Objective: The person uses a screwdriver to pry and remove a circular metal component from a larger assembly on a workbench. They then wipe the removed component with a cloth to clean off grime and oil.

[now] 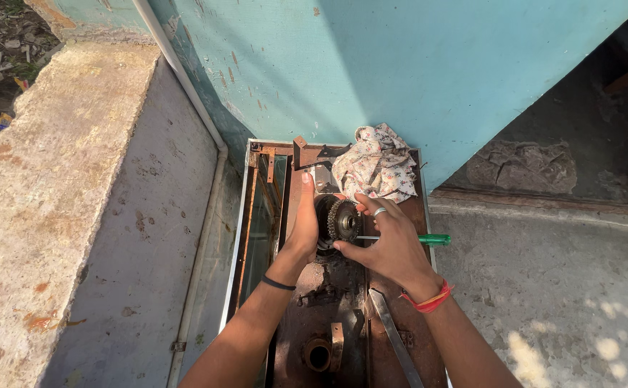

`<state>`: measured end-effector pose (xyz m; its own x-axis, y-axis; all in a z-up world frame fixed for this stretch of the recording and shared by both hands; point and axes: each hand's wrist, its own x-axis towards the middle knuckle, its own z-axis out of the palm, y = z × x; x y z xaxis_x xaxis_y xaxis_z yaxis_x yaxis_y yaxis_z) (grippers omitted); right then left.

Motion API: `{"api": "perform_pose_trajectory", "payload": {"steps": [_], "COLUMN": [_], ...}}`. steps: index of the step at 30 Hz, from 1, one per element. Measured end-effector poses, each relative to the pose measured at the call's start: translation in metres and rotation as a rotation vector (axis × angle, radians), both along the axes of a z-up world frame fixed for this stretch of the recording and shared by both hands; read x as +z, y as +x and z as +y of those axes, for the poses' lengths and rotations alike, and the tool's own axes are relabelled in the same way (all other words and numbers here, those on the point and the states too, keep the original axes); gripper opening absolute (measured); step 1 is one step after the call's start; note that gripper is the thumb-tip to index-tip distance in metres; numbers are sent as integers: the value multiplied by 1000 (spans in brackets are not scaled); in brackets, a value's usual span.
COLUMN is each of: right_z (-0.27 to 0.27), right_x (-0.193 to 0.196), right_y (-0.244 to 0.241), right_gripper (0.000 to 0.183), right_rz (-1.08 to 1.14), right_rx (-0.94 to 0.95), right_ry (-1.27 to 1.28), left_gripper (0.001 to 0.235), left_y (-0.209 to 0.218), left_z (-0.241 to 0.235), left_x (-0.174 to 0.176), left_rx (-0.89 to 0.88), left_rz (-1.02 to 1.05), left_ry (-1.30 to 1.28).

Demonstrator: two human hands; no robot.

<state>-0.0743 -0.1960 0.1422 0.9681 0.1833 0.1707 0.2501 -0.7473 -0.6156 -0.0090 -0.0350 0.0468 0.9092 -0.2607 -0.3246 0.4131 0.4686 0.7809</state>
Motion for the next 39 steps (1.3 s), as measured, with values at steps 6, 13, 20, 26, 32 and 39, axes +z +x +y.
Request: {"api": "perform_pose_trajectory", "payload": {"steps": [6,13,20,26,32,39], "right_z": [0,-1,-5,-11,-6,33], "right_x": [-1,-16,-5,5,-25,-81], "right_y": [2,5,41,84,133,162], "right_gripper": [80,71,71,63,61,72], "right_rz": [5,-85,-181,-426,-288,-148], "right_rx": [21,-10,225,566,498,403], "right_ry": [-20,-8,-302,-502,-605,-648], "left_gripper": [88,96,101,106,90,74], "left_y": [-3,-3,1,-13,-33,-58], "left_z": [0,-2,16,63,108,124], "left_x": [-1,3,10,11,-8,-27], "left_rx": [31,-4,-119,9,205,215], "left_rz": [-21,-24,35,46,143,237], "left_ry": [201,196,4,68,-6,94]}}
